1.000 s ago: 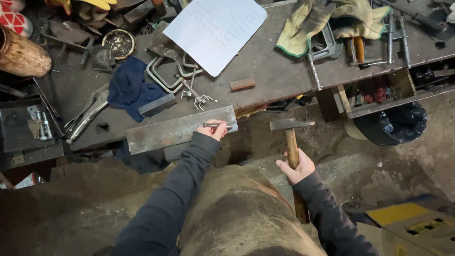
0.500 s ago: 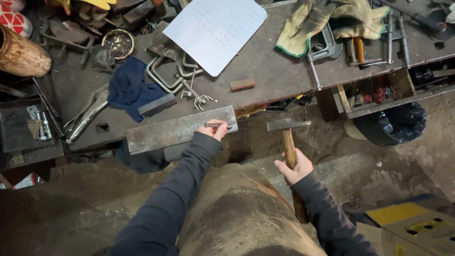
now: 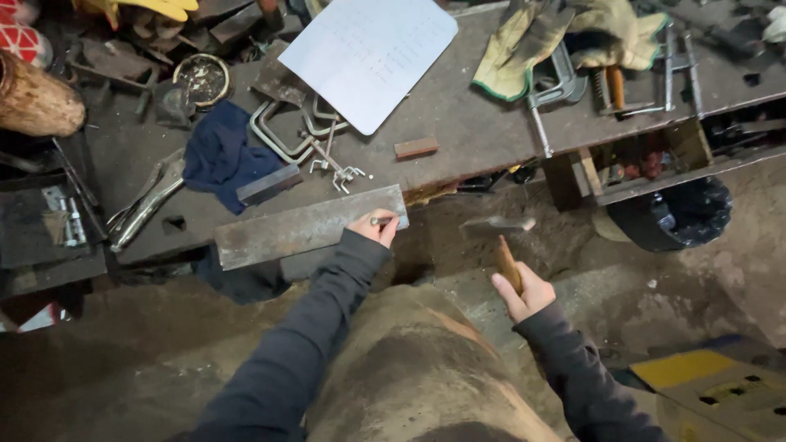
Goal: Marking and preparing metal pieces on a workshop workbench using a scribe and a hammer.
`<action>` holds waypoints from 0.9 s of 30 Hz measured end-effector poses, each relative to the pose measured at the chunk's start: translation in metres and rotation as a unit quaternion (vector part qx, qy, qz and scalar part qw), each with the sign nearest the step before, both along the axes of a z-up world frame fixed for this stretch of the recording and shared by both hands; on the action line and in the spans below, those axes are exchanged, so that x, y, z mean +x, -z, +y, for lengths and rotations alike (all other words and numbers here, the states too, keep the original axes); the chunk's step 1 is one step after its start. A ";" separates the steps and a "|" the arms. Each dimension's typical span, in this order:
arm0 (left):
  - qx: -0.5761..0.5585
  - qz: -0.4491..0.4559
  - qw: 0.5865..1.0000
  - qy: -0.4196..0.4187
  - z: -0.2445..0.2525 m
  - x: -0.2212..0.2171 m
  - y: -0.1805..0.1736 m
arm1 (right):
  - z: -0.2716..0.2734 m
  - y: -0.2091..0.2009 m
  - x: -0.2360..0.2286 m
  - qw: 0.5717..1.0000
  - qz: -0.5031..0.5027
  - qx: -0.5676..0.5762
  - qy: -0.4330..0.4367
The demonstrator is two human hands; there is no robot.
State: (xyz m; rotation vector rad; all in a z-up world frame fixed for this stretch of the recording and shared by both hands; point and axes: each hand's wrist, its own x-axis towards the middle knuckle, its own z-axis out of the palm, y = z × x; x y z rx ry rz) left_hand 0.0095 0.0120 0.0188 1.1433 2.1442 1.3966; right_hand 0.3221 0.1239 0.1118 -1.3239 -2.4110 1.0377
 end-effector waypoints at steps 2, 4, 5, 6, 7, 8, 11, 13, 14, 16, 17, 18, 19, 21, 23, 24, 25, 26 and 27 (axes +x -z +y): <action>0.003 0.019 1.000 0.006 0.004 0.002 0.023 | -0.003 -0.012 -0.001 0.998 -0.024 -0.050 0.027; 0.007 0.042 0.999 0.017 0.011 0.001 0.040 | -0.005 -0.029 -0.008 0.992 -0.042 -0.100 0.057; -0.002 0.054 0.998 0.024 0.012 0.002 0.044 | -0.005 -0.042 -0.014 0.991 -0.023 -0.116 0.056; -0.010 0.066 0.997 0.031 0.013 0.002 0.048 | -0.005 -0.054 -0.019 0.990 -0.004 -0.133 0.055; -0.009 0.068 0.997 0.034 0.013 0.003 0.047 | -0.003 -0.056 -0.018 0.990 -0.002 -0.132 0.058; -0.026 0.083 0.995 0.041 0.014 0.003 0.047 | -0.002 -0.057 -0.017 0.999 0.032 -0.035 -0.007; -0.044 0.119 0.991 0.047 0.020 0.005 0.047 | 0.000 -0.073 -0.022 0.993 0.051 0.062 -0.089; -0.047 0.140 0.988 0.047 0.020 0.008 0.047 | -0.005 -0.091 -0.032 0.992 0.039 0.060 -0.107; -0.046 0.149 0.986 0.054 0.021 0.009 0.046 | -0.008 -0.102 -0.039 0.985 0.046 0.099 -0.134; -0.042 0.161 0.984 0.062 0.023 0.010 0.043 | -0.010 -0.115 -0.053 0.976 0.054 0.141 -0.159; -0.038 0.165 0.983 0.070 0.023 0.010 0.042 | -0.010 -0.118 -0.060 0.971 0.039 0.143 -0.187; -0.035 0.170 0.982 0.077 0.023 0.010 0.040 | -0.010 -0.121 -0.067 0.966 0.023 0.145 -0.214; -0.032 0.171 0.982 0.076 0.024 0.010 0.042 | -0.009 -0.117 -0.071 0.965 0.023 0.148 -0.215; -0.005 0.198 0.977 0.075 0.023 0.010 0.047 | -0.008 -0.108 -0.078 0.963 -0.042 0.120 -0.238; -0.025 0.201 0.976 0.074 0.023 0.013 0.052 | -0.004 -0.117 -0.089 0.958 -0.089 0.112 -0.248; -0.046 0.205 0.975 0.078 0.024 0.014 0.054 | -0.002 -0.121 -0.094 0.952 -0.134 0.104 -0.253; -0.045 0.206 0.975 0.076 0.025 0.013 0.053 | -0.003 -0.135 -0.096 0.952 -0.133 0.106 -0.254; -0.058 0.197 0.976 0.079 0.028 0.012 0.052 | -0.004 -0.149 -0.099 0.959 -0.056 0.128 -0.247; -0.073 0.187 0.976 0.082 0.028 0.013 0.053 | -0.005 -0.162 -0.100 0.960 0.021 0.145 -0.237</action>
